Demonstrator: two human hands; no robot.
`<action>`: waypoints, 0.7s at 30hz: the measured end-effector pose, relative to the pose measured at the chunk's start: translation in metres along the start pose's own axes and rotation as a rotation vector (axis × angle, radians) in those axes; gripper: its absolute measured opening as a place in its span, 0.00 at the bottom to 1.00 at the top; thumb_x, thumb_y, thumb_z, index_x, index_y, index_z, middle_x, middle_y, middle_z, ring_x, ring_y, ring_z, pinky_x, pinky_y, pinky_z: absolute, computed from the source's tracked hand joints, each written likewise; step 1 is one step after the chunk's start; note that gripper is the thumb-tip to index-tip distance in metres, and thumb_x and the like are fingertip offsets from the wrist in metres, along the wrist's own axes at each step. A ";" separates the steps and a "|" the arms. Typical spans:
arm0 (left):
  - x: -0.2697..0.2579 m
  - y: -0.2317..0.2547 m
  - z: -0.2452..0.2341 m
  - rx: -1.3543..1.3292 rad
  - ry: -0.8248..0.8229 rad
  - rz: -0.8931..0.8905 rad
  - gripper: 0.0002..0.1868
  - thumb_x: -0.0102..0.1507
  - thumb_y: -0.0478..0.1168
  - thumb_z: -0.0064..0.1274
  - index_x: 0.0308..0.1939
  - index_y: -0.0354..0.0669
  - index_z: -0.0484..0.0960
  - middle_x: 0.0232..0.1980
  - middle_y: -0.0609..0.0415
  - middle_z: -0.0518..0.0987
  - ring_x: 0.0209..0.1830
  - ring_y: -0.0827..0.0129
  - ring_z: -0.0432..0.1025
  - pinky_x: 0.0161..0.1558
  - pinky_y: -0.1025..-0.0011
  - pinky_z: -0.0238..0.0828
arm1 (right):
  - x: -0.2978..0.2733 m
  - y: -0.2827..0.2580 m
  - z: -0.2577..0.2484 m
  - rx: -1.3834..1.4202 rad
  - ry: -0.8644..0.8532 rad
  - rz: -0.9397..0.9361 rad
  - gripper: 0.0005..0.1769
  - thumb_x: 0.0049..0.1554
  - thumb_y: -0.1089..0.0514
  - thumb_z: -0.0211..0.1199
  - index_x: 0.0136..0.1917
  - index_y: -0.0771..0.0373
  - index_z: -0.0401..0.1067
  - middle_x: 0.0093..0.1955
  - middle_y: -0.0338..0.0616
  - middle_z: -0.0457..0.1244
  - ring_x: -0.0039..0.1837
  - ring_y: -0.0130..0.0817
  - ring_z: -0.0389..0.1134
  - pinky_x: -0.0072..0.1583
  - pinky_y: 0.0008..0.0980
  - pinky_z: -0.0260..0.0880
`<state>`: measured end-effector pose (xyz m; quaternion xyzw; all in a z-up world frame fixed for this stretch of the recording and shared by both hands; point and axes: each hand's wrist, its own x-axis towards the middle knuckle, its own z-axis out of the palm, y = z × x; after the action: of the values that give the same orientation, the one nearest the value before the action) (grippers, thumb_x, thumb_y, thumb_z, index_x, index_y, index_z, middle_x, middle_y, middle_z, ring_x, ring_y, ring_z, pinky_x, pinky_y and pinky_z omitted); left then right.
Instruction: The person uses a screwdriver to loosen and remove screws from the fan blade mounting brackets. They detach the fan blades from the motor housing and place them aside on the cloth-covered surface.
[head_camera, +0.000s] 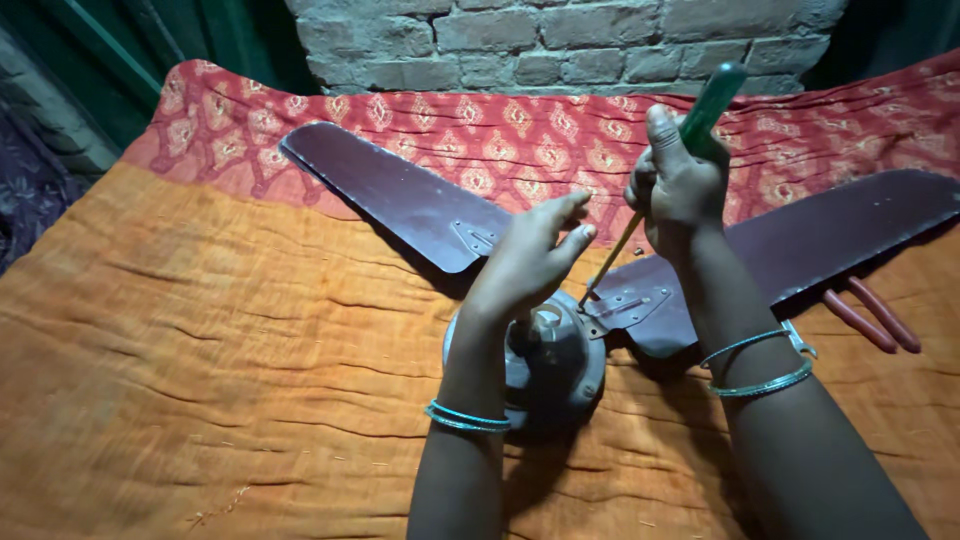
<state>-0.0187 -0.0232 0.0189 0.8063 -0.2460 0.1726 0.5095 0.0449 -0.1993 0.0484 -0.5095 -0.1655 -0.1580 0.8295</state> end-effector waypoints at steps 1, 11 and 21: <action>0.001 0.002 0.000 -0.019 0.009 0.023 0.25 0.68 0.40 0.53 0.67 0.34 0.73 0.57 0.39 0.83 0.56 0.59 0.80 0.57 0.66 0.76 | 0.001 -0.001 -0.001 0.004 -0.020 0.002 0.19 0.67 0.51 0.63 0.38 0.57 0.62 0.27 0.34 0.55 0.26 0.27 0.55 0.31 0.33 0.56; 0.003 0.029 -0.013 -0.119 0.179 0.172 0.32 0.71 0.43 0.54 0.73 0.28 0.63 0.65 0.38 0.76 0.63 0.58 0.74 0.61 0.65 0.72 | 0.023 0.003 0.013 -0.044 -0.554 0.209 0.16 0.65 0.50 0.64 0.40 0.58 0.66 0.32 0.32 0.55 0.30 0.23 0.55 0.33 0.28 0.53; 0.071 0.050 -0.012 -0.047 0.256 0.221 0.20 0.71 0.43 0.55 0.64 0.35 0.79 0.51 0.47 0.89 0.50 0.68 0.85 0.51 0.71 0.82 | 0.014 0.009 0.023 -0.025 -0.444 0.092 0.14 0.67 0.48 0.60 0.46 0.60 0.67 0.33 0.32 0.57 0.30 0.22 0.54 0.31 0.26 0.51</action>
<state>0.0112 -0.0459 0.0982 0.7336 -0.2701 0.3232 0.5333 0.0590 -0.1757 0.0572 -0.5489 -0.3187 -0.0058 0.7727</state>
